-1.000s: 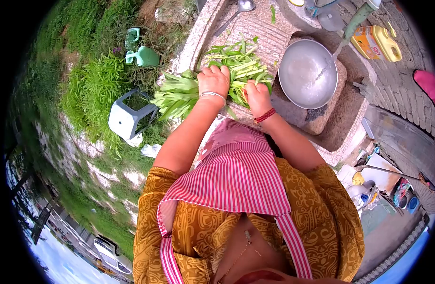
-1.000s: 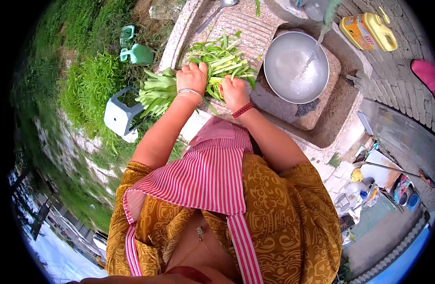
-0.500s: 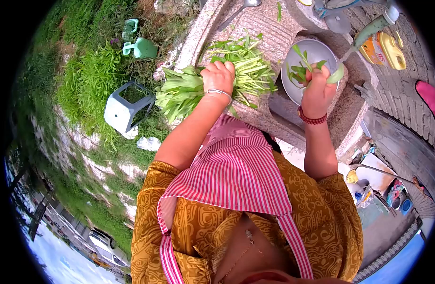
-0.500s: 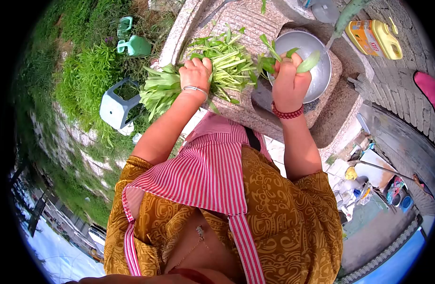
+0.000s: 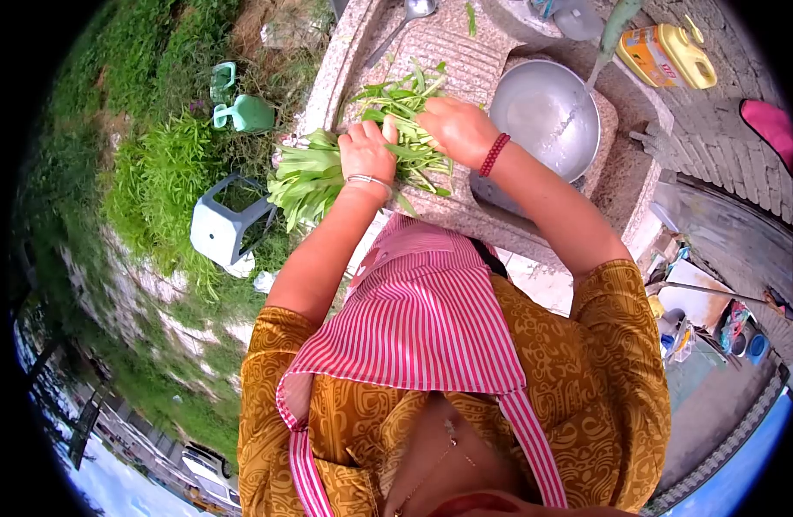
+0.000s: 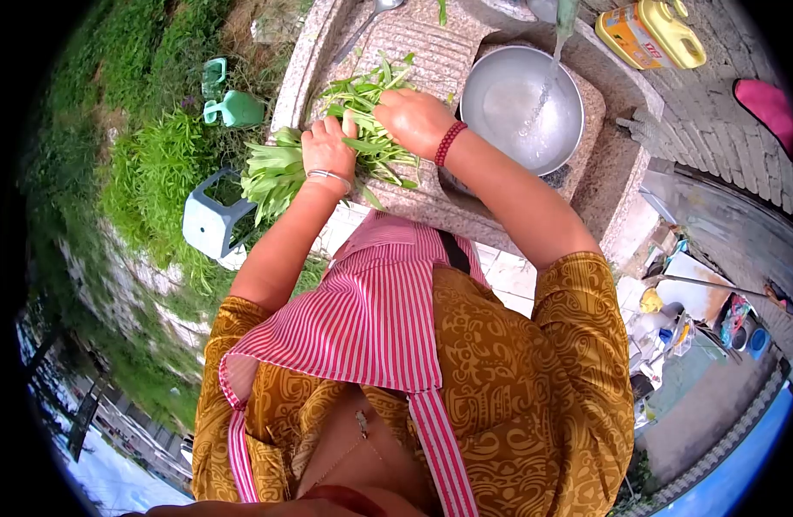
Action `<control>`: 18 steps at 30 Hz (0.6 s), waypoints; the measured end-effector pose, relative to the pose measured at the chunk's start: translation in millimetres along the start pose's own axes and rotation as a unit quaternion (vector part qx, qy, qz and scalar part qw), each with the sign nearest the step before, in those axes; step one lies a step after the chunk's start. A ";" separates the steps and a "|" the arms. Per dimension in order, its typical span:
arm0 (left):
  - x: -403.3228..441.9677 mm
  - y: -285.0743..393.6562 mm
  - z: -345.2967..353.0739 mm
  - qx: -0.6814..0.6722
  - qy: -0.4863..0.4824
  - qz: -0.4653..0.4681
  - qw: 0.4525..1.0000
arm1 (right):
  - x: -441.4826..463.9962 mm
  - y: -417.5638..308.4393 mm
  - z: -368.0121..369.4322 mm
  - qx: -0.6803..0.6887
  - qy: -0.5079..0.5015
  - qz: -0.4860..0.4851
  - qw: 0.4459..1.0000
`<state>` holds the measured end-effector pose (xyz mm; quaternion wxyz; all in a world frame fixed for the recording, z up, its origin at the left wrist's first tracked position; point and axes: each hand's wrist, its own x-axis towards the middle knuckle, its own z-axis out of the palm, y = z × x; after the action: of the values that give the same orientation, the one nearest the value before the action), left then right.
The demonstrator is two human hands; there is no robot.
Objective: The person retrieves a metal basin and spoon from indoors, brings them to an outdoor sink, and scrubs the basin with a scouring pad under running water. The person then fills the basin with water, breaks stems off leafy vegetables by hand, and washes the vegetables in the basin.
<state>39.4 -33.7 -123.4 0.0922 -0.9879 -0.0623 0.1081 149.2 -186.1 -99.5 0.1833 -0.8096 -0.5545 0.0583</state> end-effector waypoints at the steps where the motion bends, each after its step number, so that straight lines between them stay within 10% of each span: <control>1: -0.5 -1.7 -2.0 -0.001 -0.006 0.002 1.000 | -0.9 -0.2 -1.8 0.001 0.004 -0.016 1.000; 18: -25.7 -27.7 14.0 -0.050 0.064 -0.018 0.997 | 10.5 -21.5 11.1 -0.027 -0.062 0.100 0.993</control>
<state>8.5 -7.9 -126.3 0.0481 -0.9949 -0.0793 0.0399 131.0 -167.0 -100.9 0.1200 -0.8607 -0.4820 0.1116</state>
